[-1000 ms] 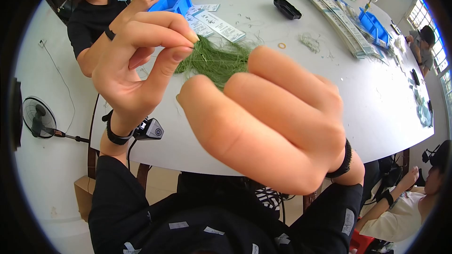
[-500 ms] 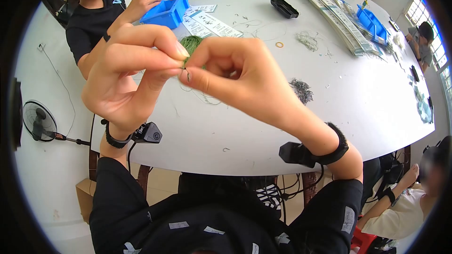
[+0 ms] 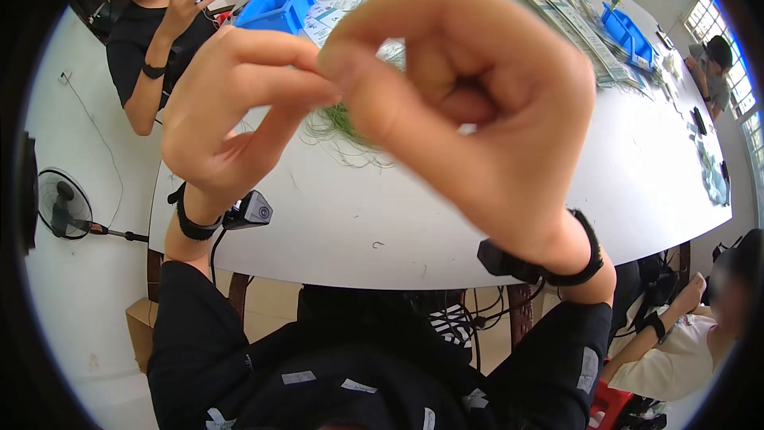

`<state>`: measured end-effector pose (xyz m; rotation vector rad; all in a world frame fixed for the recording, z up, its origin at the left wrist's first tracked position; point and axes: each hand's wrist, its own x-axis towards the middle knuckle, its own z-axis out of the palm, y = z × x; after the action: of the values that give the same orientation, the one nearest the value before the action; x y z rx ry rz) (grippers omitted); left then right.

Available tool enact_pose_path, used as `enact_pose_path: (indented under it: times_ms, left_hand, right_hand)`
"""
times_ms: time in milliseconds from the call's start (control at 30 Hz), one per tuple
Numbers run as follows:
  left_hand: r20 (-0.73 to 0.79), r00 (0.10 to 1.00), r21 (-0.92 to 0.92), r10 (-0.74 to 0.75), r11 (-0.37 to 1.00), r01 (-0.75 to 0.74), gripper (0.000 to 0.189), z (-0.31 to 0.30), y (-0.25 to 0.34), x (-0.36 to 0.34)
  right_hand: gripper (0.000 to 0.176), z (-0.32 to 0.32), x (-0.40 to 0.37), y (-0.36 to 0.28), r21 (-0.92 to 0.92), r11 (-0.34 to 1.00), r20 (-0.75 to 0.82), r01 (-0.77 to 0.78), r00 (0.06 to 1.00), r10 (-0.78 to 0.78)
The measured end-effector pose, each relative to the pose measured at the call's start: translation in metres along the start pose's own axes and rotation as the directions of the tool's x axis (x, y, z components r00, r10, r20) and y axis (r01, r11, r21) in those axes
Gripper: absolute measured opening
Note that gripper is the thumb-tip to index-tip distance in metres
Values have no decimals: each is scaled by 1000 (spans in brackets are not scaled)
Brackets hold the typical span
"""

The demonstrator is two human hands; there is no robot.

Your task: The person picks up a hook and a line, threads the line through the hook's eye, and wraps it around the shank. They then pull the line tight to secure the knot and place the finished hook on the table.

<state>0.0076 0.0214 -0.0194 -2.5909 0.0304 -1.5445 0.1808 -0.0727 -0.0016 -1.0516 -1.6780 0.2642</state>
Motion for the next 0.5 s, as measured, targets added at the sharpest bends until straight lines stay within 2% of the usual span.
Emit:
enact_pose_path:
  times_ms: [67, 133, 233, 267, 333, 500]
  left_hand:
    - [-3, 1000, -45, 11, 999, -11, 20, 0, 2, 0]
    - [-8, 1000, -95, 9, 995, -10, 21, 0, 7, 1]
    - [-23, 1000, -170, -8, 985, 4, 22, -1, 11, 2]
    - [-30, 1000, -174, -4, 985, -1, 22, -2, 10, 2]
    - [-43, 999, -168, 9, 986, -16, 21, -4, 7, 2]
    - [-74, 997, -77, -6, 997, 0, 20, -9, -2, 0]
  right_hand:
    - [12, 4, 5, 16, 29, 999, -206, 28, 978, -22]
    - [12, 0, 12, 21, 0, 1000, -42, -4, 999, 4]
    - [10, 9, 11, 28, 81, 984, 109, -161, 982, 152]
    - [10, 19, 10, 36, 221, 957, 95, -186, 981, 169]
    - [11, 25, 7, 39, 362, 891, 254, -274, 949, 188]
    - [10, 18, 5, 16, 277, 897, 400, -343, 890, 217]
